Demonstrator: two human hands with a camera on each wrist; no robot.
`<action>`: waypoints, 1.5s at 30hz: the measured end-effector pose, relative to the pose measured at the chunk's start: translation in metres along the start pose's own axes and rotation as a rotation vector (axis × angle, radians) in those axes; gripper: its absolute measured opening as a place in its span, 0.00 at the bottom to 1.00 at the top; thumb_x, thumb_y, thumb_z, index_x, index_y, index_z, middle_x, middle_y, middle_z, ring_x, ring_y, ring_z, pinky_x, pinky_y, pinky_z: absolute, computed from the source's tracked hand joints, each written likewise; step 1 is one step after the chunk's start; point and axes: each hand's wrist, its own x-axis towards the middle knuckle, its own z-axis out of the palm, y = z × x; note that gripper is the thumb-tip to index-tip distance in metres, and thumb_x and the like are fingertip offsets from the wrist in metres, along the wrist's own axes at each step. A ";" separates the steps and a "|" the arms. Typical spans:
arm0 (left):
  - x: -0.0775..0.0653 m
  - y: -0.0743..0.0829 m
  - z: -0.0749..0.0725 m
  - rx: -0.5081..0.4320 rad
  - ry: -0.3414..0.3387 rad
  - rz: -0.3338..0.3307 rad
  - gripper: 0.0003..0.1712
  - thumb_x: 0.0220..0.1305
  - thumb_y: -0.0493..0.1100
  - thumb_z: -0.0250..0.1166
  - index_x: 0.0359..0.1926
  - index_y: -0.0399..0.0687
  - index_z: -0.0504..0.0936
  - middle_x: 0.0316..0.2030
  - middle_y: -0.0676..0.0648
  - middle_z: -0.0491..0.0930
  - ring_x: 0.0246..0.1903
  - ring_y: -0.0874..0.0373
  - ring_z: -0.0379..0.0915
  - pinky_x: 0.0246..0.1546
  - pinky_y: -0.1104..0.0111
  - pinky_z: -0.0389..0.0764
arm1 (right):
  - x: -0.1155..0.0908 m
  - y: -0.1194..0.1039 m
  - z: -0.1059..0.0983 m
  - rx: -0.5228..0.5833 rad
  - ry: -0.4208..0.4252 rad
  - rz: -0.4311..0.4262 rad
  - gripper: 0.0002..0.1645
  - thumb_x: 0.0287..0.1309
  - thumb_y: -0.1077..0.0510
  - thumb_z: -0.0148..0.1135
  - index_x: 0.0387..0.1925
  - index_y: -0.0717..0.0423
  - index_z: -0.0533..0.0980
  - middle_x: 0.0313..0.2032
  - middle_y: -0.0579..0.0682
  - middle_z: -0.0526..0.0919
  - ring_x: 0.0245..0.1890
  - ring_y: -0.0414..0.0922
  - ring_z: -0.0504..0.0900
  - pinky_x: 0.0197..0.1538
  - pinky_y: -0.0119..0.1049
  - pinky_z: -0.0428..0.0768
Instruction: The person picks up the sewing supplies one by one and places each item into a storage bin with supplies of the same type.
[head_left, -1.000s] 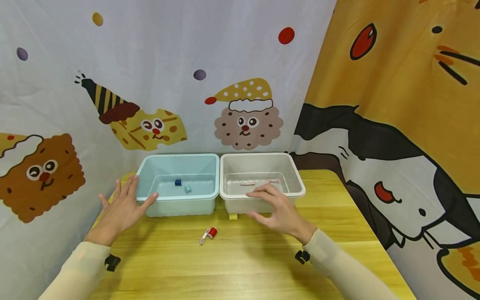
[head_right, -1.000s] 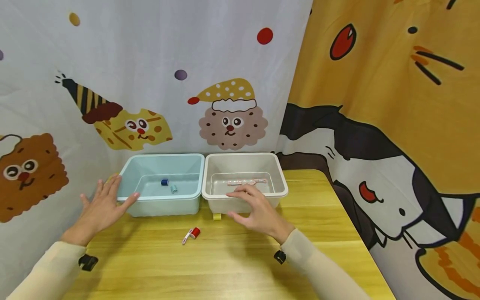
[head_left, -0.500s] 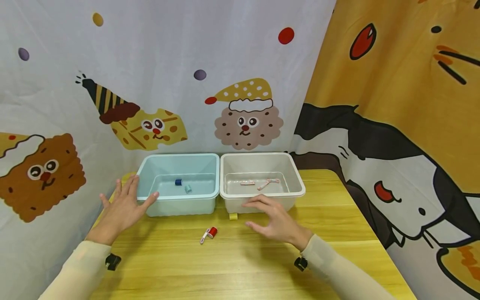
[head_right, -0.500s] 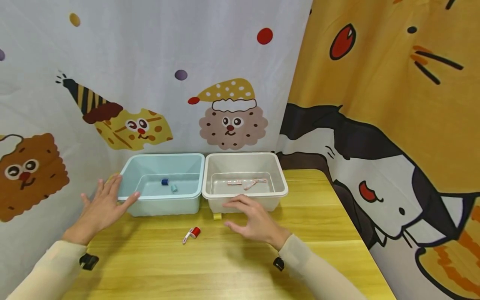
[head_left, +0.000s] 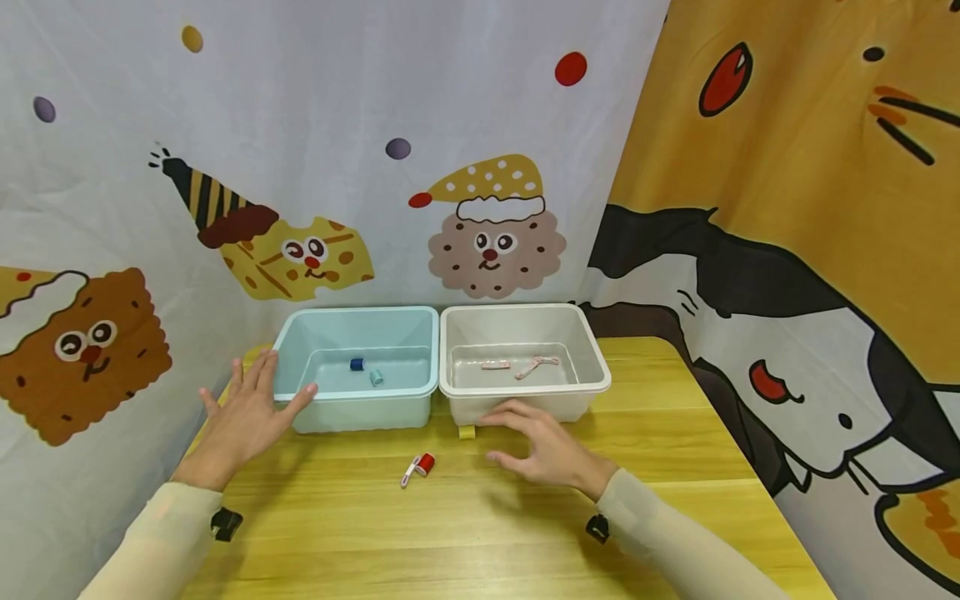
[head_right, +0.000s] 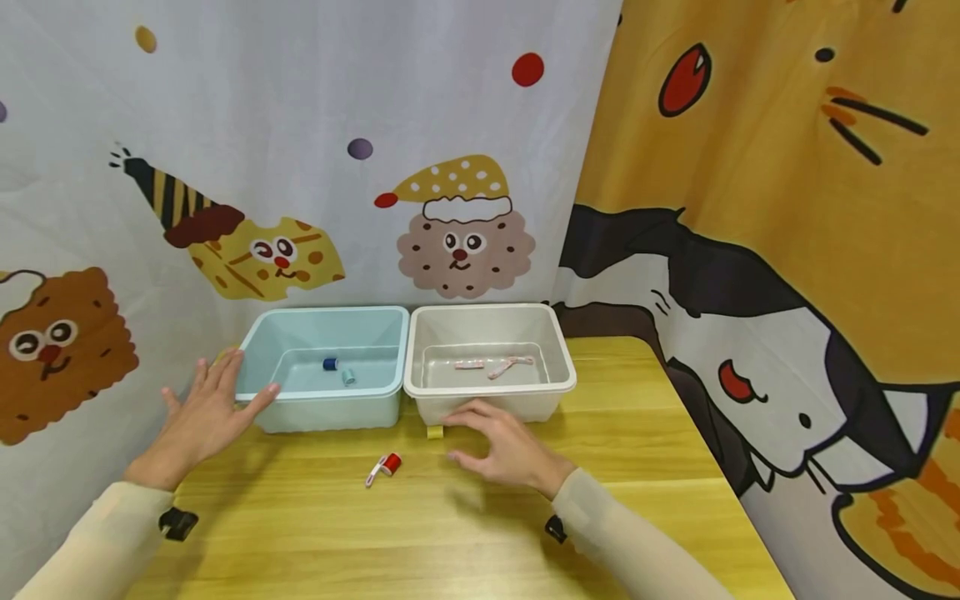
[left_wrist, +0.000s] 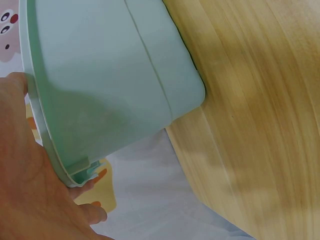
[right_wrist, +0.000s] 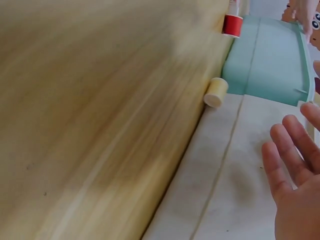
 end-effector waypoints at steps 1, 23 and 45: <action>0.000 0.000 0.000 0.000 0.000 0.000 0.69 0.84 0.84 0.47 0.96 0.37 0.36 0.94 0.23 0.38 0.89 0.13 0.20 0.70 0.03 0.24 | 0.000 0.001 0.001 0.001 -0.011 0.008 0.34 0.73 0.48 0.83 0.75 0.52 0.85 0.69 0.48 0.90 0.69 0.49 0.91 0.75 0.53 0.89; 0.001 0.002 0.000 0.009 0.000 0.000 0.67 0.86 0.82 0.49 0.96 0.36 0.37 0.94 0.23 0.38 0.90 0.13 0.21 0.70 0.02 0.25 | 0.012 0.015 0.028 0.014 -0.278 0.143 0.39 0.79 0.42 0.75 0.83 0.48 0.78 0.81 0.50 0.82 0.82 0.54 0.81 0.86 0.60 0.77; 0.000 0.001 -0.001 0.003 -0.011 -0.001 0.67 0.86 0.81 0.49 0.96 0.37 0.37 0.94 0.24 0.38 0.89 0.13 0.19 0.69 0.03 0.22 | 0.017 0.017 0.045 0.003 -0.316 0.137 0.39 0.78 0.49 0.78 0.84 0.49 0.77 0.80 0.51 0.81 0.80 0.51 0.81 0.85 0.53 0.80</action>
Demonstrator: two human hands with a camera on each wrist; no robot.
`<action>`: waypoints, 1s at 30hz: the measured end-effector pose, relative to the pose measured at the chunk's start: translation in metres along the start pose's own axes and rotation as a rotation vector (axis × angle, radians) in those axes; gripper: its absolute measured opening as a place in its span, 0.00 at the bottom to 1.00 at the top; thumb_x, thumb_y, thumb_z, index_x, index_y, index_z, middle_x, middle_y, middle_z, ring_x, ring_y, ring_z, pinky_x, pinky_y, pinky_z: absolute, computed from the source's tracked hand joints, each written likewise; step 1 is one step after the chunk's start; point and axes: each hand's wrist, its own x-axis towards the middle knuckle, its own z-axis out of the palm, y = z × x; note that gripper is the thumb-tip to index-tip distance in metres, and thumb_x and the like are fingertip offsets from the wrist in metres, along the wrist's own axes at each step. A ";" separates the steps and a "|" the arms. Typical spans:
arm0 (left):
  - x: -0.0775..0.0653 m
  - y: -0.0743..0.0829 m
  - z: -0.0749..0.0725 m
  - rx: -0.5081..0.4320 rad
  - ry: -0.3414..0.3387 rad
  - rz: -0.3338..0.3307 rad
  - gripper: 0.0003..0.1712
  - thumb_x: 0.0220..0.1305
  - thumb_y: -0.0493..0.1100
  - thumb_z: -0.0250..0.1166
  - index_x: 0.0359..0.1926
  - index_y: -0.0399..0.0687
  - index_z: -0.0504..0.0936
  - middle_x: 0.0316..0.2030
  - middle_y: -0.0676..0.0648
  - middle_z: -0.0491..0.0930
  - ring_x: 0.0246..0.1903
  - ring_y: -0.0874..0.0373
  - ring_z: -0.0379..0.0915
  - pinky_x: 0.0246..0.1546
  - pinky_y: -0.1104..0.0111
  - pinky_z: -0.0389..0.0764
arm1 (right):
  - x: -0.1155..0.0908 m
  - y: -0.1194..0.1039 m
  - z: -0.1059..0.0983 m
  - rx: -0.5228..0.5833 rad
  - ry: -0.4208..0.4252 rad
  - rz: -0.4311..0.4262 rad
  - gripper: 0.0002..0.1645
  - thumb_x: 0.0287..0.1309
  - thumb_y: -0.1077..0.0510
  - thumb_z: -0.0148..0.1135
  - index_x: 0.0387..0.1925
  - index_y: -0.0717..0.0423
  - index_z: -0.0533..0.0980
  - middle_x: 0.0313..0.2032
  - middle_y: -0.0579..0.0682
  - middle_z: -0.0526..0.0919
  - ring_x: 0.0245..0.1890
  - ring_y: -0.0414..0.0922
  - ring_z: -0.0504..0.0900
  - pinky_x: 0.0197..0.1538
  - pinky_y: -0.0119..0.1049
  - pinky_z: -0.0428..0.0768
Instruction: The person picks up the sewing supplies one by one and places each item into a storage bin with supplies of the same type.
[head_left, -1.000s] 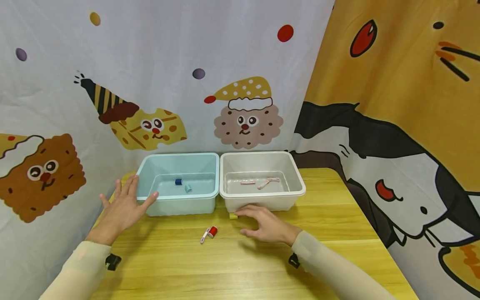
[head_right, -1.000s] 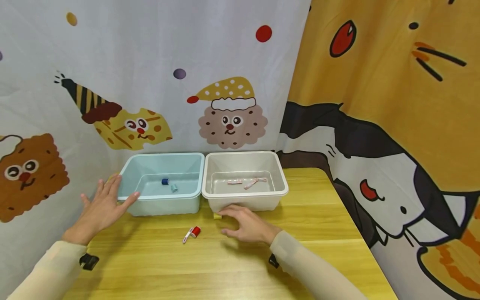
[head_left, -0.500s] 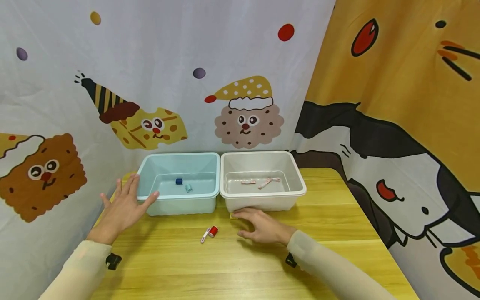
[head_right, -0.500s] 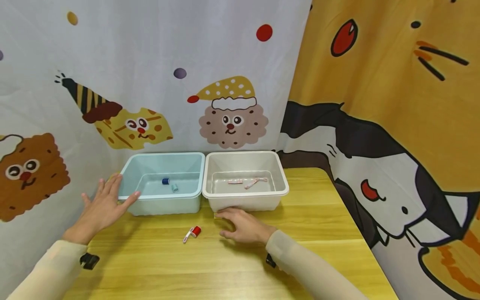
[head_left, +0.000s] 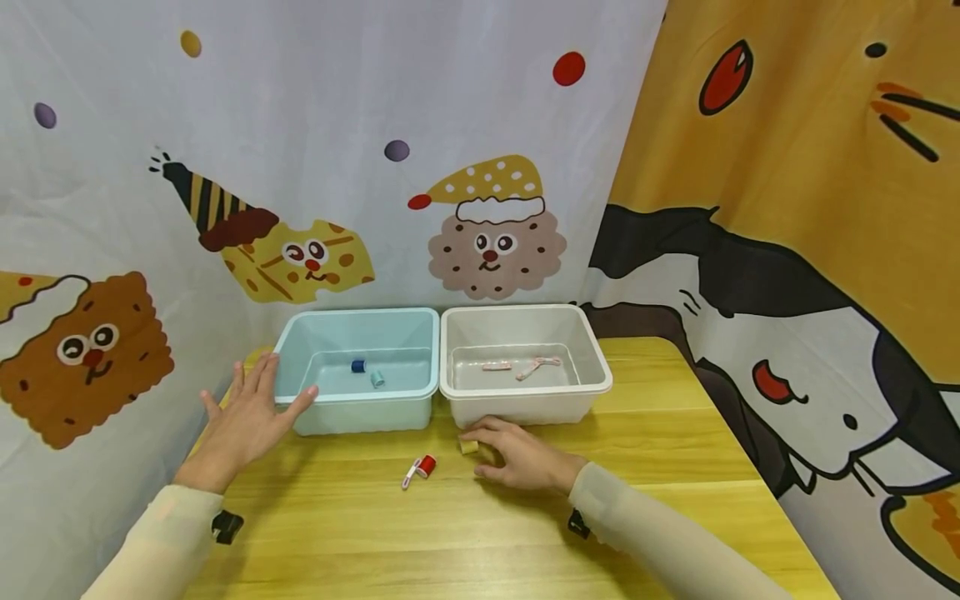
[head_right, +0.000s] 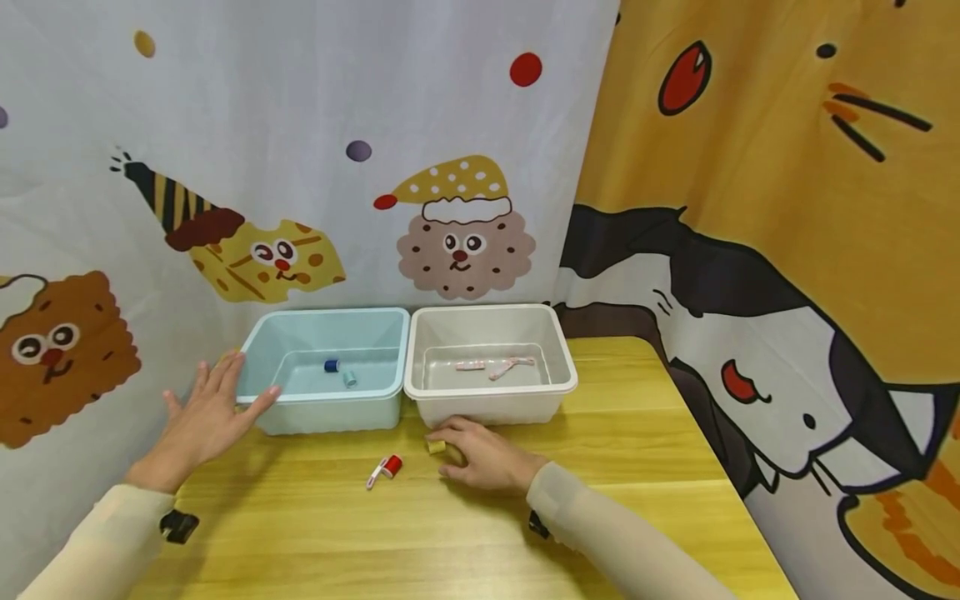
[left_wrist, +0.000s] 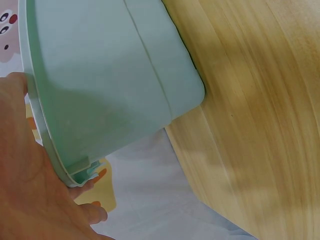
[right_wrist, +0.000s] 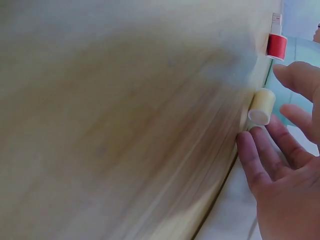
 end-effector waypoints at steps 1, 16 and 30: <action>0.000 0.000 0.000 0.000 0.000 0.000 0.68 0.86 0.82 0.49 0.96 0.37 0.37 0.94 0.24 0.38 0.89 0.13 0.20 0.69 0.03 0.22 | 0.000 0.000 0.000 -0.005 -0.005 0.006 0.38 0.78 0.49 0.78 0.84 0.48 0.77 0.80 0.51 0.81 0.79 0.50 0.82 0.85 0.52 0.80; 0.000 -0.001 0.001 0.004 -0.004 0.001 0.69 0.85 0.83 0.47 0.96 0.36 0.36 0.94 0.24 0.37 0.89 0.12 0.20 0.70 0.03 0.23 | 0.004 0.001 -0.002 -0.011 -0.042 -0.027 0.36 0.77 0.53 0.80 0.81 0.49 0.81 0.67 0.50 0.87 0.55 0.37 0.87 0.63 0.32 0.89; 0.000 0.000 0.001 -0.006 0.002 0.003 0.68 0.85 0.83 0.47 0.96 0.36 0.36 0.94 0.24 0.37 0.90 0.13 0.20 0.69 0.03 0.21 | 0.009 0.005 -0.001 0.020 -0.050 -0.073 0.33 0.75 0.55 0.81 0.77 0.48 0.84 0.59 0.48 0.90 0.51 0.34 0.85 0.58 0.25 0.87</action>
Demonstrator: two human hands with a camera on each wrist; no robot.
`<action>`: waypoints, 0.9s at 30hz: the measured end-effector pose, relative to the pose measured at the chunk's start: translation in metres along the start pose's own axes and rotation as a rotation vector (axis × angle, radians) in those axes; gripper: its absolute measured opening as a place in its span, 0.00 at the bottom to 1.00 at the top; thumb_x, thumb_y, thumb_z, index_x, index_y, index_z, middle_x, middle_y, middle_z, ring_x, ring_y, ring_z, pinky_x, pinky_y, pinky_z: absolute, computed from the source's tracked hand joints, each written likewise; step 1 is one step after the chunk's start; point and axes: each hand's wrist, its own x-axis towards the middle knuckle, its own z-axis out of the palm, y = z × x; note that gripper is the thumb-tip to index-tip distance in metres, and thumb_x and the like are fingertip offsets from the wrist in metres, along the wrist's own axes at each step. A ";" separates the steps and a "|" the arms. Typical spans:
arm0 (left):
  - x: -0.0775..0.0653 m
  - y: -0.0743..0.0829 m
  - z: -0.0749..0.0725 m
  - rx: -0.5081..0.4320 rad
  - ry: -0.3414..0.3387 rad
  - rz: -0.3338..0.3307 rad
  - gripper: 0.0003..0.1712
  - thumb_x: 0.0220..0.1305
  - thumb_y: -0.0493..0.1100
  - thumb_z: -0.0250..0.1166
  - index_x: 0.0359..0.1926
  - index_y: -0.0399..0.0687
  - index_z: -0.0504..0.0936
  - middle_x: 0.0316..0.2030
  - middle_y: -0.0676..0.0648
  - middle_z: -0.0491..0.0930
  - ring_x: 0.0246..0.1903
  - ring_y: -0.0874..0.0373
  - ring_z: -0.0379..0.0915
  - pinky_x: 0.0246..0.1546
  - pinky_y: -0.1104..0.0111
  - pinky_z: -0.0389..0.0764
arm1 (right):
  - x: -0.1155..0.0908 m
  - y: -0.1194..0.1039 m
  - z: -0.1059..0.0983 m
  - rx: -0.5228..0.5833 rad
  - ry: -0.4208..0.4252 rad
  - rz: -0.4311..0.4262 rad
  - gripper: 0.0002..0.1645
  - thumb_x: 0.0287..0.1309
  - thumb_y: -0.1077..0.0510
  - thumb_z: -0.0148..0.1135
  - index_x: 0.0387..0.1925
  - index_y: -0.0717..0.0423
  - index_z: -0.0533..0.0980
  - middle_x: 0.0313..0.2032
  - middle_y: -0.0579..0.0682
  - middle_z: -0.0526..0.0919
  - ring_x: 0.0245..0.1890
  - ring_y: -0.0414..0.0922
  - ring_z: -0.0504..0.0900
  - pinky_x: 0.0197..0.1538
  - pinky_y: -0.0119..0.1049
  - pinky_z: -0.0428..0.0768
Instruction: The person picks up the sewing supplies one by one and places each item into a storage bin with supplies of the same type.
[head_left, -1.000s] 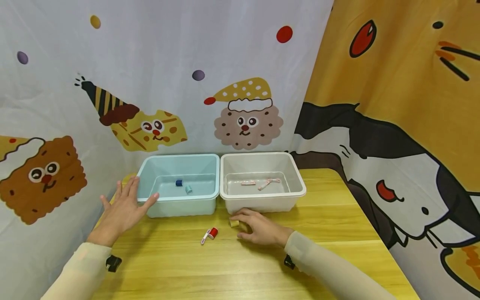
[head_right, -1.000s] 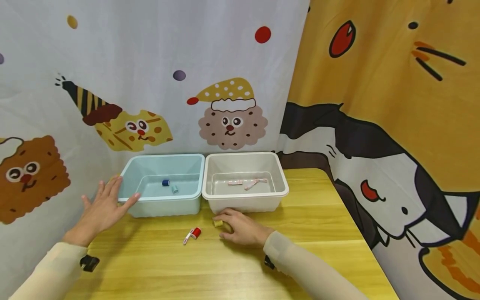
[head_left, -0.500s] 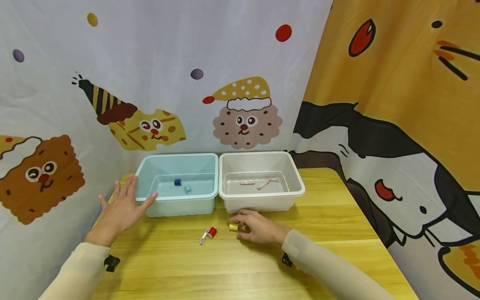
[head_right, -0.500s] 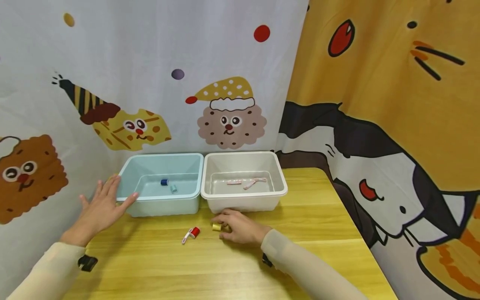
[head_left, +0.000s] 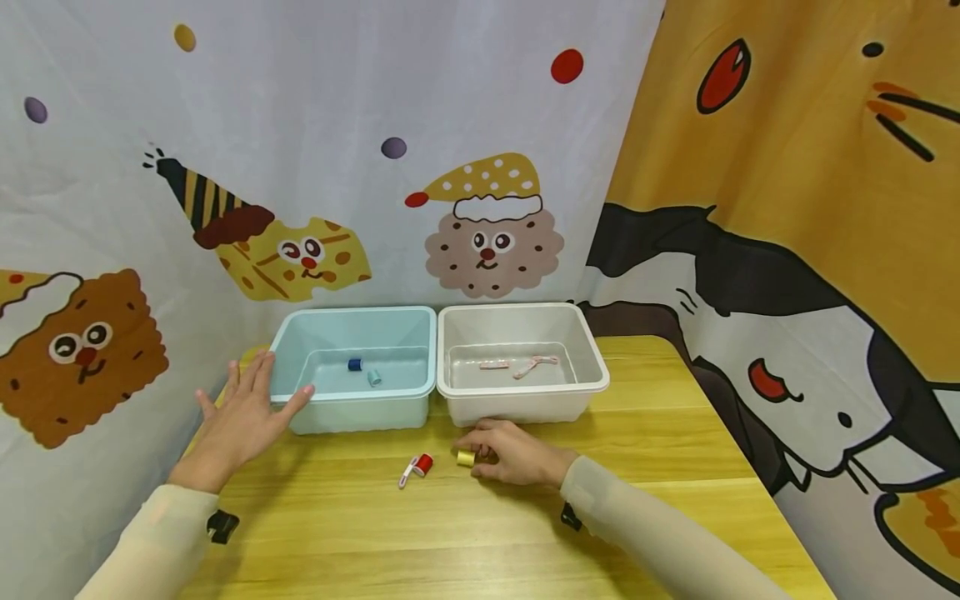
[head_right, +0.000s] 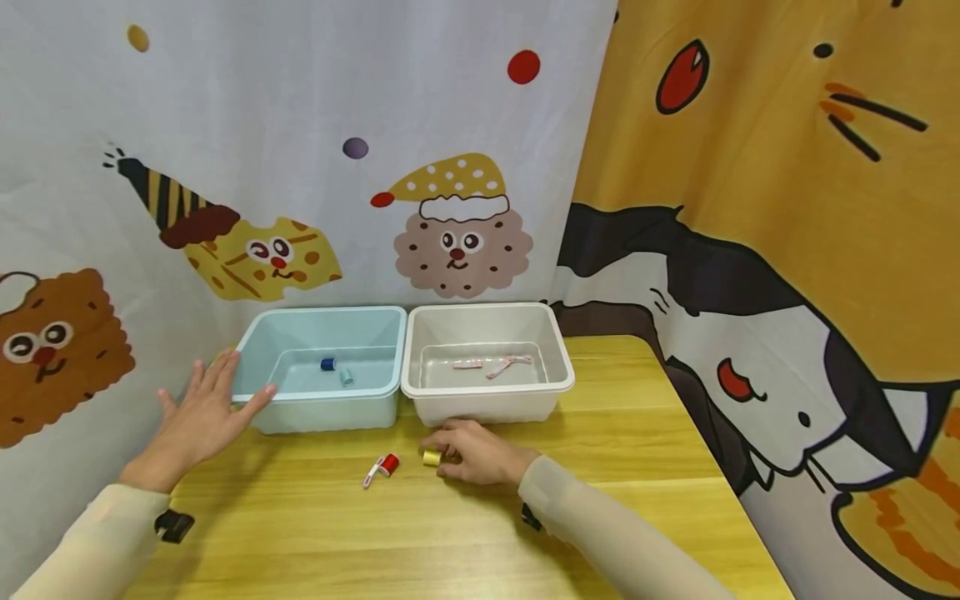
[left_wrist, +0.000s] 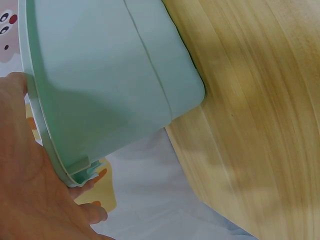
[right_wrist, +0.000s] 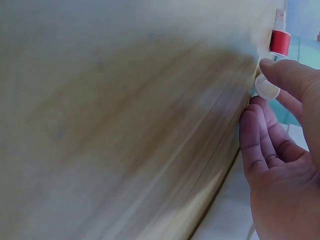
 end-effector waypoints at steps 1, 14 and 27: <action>0.000 0.000 0.000 0.000 0.001 0.001 0.68 0.85 0.83 0.47 0.96 0.36 0.36 0.94 0.24 0.37 0.90 0.13 0.20 0.69 0.03 0.21 | 0.000 0.000 0.000 0.007 -0.001 -0.003 0.32 0.75 0.55 0.81 0.76 0.48 0.85 0.59 0.48 0.90 0.51 0.33 0.85 0.57 0.25 0.87; 0.003 -0.001 0.000 0.007 0.000 0.001 0.68 0.85 0.84 0.47 0.96 0.38 0.35 0.94 0.24 0.37 0.90 0.13 0.20 0.70 0.03 0.23 | 0.006 0.008 0.000 0.070 -0.021 -0.030 0.25 0.76 0.55 0.81 0.70 0.48 0.89 0.49 0.44 0.92 0.42 0.27 0.83 0.49 0.23 0.86; 0.001 -0.001 0.001 0.000 0.007 -0.001 0.69 0.84 0.85 0.47 0.96 0.37 0.37 0.94 0.24 0.39 0.89 0.13 0.20 0.70 0.03 0.22 | 0.007 0.008 -0.001 0.082 -0.015 -0.046 0.22 0.75 0.55 0.82 0.67 0.50 0.90 0.44 0.42 0.92 0.39 0.26 0.82 0.46 0.21 0.86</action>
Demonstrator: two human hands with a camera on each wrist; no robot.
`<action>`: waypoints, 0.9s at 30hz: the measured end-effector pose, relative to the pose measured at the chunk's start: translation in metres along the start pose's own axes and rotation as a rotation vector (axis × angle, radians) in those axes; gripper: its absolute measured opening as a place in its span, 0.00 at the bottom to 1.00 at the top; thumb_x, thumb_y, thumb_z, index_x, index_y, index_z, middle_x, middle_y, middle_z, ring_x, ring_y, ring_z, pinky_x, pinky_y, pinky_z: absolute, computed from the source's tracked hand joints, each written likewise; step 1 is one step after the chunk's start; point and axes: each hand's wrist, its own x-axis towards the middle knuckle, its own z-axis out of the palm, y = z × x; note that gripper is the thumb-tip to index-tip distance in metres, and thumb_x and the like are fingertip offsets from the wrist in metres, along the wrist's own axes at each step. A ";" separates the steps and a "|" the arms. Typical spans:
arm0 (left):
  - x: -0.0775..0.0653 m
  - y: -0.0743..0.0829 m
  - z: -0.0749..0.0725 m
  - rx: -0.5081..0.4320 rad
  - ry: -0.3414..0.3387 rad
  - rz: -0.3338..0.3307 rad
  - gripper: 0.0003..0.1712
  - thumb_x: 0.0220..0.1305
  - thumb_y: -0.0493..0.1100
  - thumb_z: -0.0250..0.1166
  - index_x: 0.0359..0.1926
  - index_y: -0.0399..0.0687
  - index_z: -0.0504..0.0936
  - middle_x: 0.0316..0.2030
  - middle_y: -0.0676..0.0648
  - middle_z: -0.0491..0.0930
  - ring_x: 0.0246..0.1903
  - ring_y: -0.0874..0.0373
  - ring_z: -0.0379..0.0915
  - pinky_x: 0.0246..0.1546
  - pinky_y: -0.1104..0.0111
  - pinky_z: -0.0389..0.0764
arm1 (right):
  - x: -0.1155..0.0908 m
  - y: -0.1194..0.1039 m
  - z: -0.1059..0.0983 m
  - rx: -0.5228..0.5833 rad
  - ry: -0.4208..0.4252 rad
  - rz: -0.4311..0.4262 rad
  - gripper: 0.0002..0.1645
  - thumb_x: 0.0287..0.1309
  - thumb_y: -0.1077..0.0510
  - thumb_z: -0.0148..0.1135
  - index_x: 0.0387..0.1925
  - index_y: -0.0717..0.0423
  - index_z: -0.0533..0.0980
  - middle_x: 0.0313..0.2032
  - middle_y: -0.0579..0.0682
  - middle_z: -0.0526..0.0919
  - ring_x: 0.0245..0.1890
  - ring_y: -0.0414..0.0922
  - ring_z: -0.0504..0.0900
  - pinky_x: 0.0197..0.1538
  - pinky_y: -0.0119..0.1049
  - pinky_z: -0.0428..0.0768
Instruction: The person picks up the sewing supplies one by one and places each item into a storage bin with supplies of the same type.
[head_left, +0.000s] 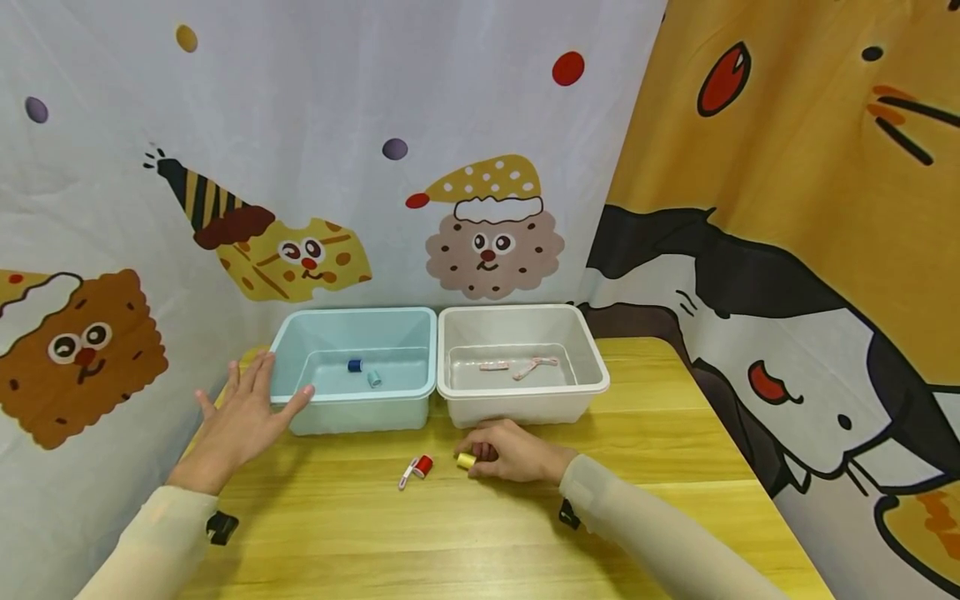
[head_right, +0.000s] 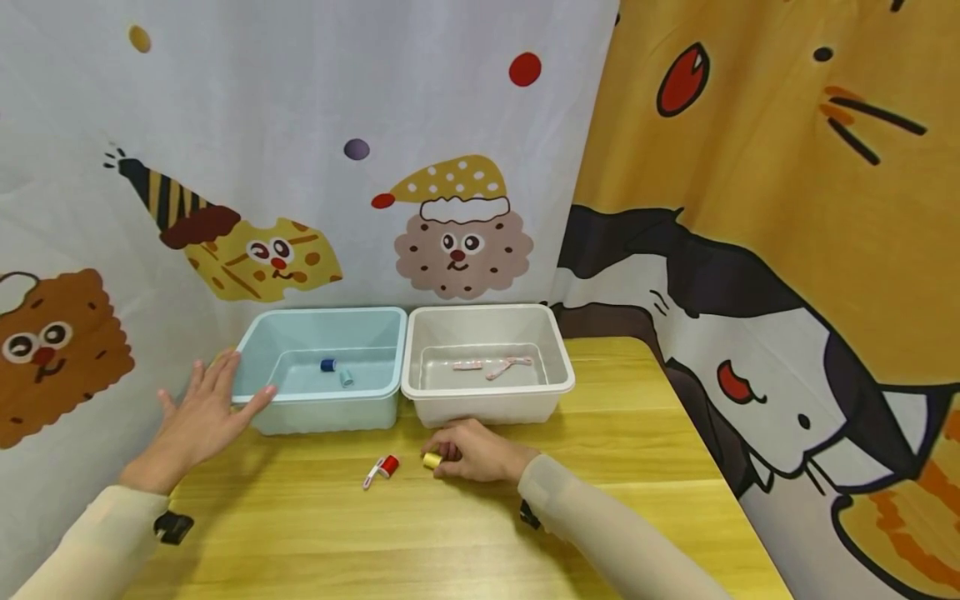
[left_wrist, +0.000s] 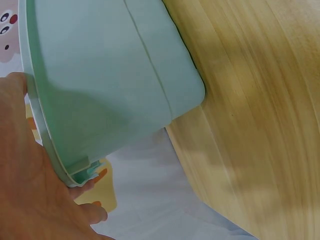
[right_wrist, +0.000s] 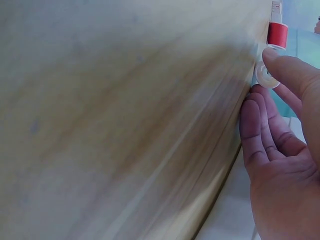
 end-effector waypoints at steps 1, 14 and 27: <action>0.000 0.000 0.000 -0.001 0.001 0.001 0.69 0.84 0.84 0.47 0.96 0.37 0.37 0.94 0.24 0.39 0.89 0.13 0.20 0.70 0.03 0.21 | 0.000 0.000 0.000 0.003 0.001 0.003 0.23 0.75 0.55 0.82 0.67 0.50 0.90 0.44 0.42 0.92 0.39 0.26 0.82 0.46 0.21 0.86; 0.000 -0.001 0.001 -0.004 0.006 -0.001 0.68 0.85 0.82 0.50 0.96 0.37 0.37 0.94 0.23 0.40 0.90 0.13 0.20 0.70 0.03 0.22 | -0.004 -0.007 -0.003 0.040 0.015 0.051 0.24 0.75 0.55 0.82 0.67 0.53 0.89 0.52 0.46 0.95 0.44 0.27 0.87 0.50 0.22 0.89; 0.001 -0.002 0.002 0.012 0.003 -0.004 0.69 0.85 0.84 0.48 0.96 0.38 0.36 0.94 0.23 0.38 0.90 0.13 0.20 0.70 0.03 0.22 | -0.006 -0.014 -0.008 0.062 0.062 0.054 0.25 0.72 0.56 0.84 0.66 0.56 0.90 0.52 0.47 0.92 0.45 0.28 0.88 0.52 0.23 0.90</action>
